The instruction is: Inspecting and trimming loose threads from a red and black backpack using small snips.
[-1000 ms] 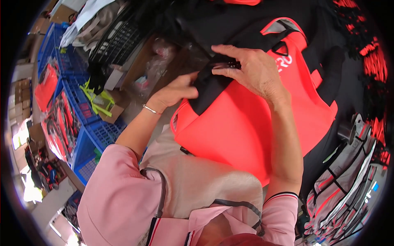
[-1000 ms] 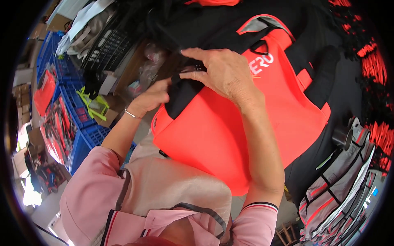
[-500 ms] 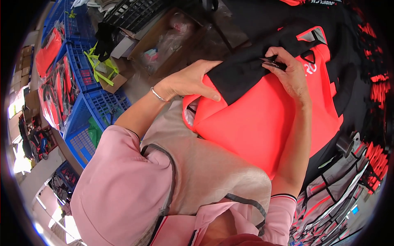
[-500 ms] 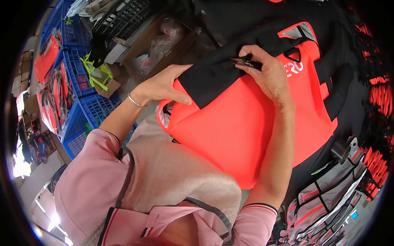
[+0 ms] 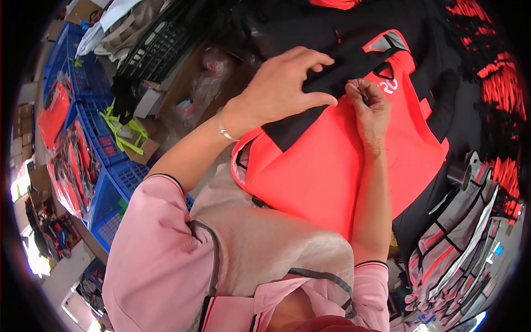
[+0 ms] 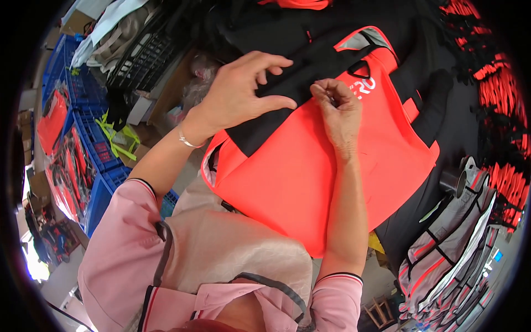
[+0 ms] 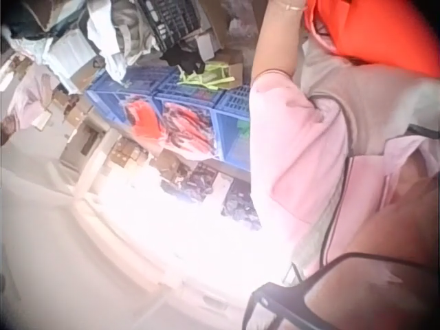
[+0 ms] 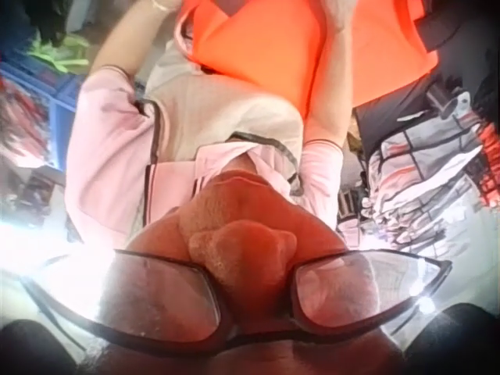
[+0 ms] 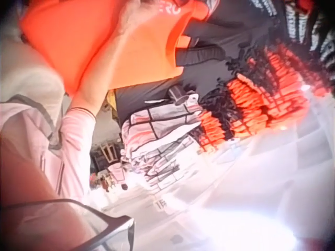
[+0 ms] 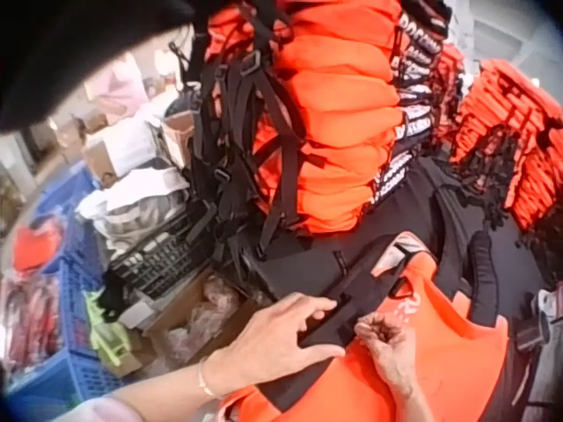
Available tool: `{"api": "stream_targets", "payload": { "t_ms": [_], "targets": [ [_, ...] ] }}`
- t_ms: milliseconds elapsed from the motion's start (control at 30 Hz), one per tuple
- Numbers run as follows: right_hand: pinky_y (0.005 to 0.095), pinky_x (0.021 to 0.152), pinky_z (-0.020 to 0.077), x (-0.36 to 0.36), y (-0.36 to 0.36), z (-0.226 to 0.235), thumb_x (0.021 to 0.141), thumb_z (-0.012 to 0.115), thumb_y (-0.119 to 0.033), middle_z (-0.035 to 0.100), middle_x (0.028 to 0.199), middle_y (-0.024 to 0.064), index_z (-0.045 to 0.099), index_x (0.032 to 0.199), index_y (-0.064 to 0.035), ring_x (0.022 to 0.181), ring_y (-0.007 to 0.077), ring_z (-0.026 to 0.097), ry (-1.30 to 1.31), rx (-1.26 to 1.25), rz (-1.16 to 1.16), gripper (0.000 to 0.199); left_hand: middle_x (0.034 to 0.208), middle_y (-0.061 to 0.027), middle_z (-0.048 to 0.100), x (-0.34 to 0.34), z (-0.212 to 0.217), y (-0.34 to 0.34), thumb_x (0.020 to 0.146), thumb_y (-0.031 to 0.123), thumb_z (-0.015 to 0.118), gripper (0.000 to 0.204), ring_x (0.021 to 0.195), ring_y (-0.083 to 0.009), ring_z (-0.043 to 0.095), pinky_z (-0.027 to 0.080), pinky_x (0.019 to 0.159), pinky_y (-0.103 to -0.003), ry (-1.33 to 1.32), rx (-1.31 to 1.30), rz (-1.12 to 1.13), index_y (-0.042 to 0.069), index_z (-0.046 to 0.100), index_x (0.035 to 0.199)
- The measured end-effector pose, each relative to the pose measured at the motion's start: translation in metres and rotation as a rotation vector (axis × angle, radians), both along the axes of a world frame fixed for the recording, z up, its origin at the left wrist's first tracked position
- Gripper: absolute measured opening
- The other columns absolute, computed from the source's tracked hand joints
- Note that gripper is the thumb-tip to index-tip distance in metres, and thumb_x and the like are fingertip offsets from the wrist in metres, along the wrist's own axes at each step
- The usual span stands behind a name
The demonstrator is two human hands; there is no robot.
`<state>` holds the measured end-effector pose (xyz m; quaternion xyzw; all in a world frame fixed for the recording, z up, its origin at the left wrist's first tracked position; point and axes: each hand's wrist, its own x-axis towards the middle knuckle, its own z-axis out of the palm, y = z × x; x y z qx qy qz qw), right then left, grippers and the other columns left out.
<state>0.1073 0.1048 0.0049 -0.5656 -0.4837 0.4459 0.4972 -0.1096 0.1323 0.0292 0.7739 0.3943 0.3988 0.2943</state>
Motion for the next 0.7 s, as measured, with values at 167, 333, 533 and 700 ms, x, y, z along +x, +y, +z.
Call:
{"api": "stream_targets", "payload": {
  "t_ms": [167, 333, 533, 700],
  "targets": [
    [0.0199, 0.072, 0.0469, 0.006, -0.002, -0.005, 0.092, 0.067, -0.002, 0.066, 0.085, -0.0007, 0.067, 0.096, 0.0001, 0.075, 0.0049, 0.057, 0.021, 0.03, -0.021, 0.005, 0.095, -0.0135, 0.067, 0.028, -0.002, 0.026, 0.08, 0.026, 0.075, 0.035, 0.081, -0.0349, 0.067, 0.056, 0.073, -0.041, 0.51, 0.076, -0.016, 0.003, 0.068, 0.105],
    [0.021, 0.073, 0.049, 0.009, 0.002, -0.011, 0.091, 0.068, -0.003, 0.066, 0.085, -0.0003, 0.066, 0.095, 0.0014, 0.077, 0.0058, 0.059, 0.025, 0.032, 0.0, 0.006, 0.1, -0.0167, 0.072, 0.011, -0.012, 0.052, 0.086, 0.015, 0.068, 0.035, 0.081, -0.0266, 0.07, 0.056, 0.069, -0.039, 0.229, -0.327, -0.068, -0.001, 0.068, 0.117],
    [0.0245, 0.075, 0.0545, -0.012, -0.017, 0.004, 0.081, 0.078, -0.008, 0.069, 0.084, 0.0034, 0.072, 0.108, -0.0096, 0.077, 0.0102, 0.066, -0.269, 0.201, 0.247, 0.027, 0.095, -0.0022, 0.067, 0.0, -0.033, 0.069, 0.091, 0.016, 0.07, 0.033, 0.08, -0.0084, 0.06, 0.051, 0.064, -0.025, -0.199, -0.975, -0.186, -0.003, 0.067, 0.118],
    [0.0325, 0.056, 0.0477, -0.022, -0.031, 0.003, 0.069, 0.083, -0.021, 0.064, 0.071, 0.0071, 0.074, 0.112, -0.0131, 0.062, 0.023, 0.061, -0.799, 0.425, 0.438, 0.045, 0.096, -0.0038, 0.067, -0.006, -0.051, 0.071, 0.092, 0.016, 0.07, 0.04, 0.086, -0.0096, 0.065, 0.054, 0.07, -0.024, -0.462, -1.083, -0.345, -0.007, 0.059, 0.122]
  ]
}}
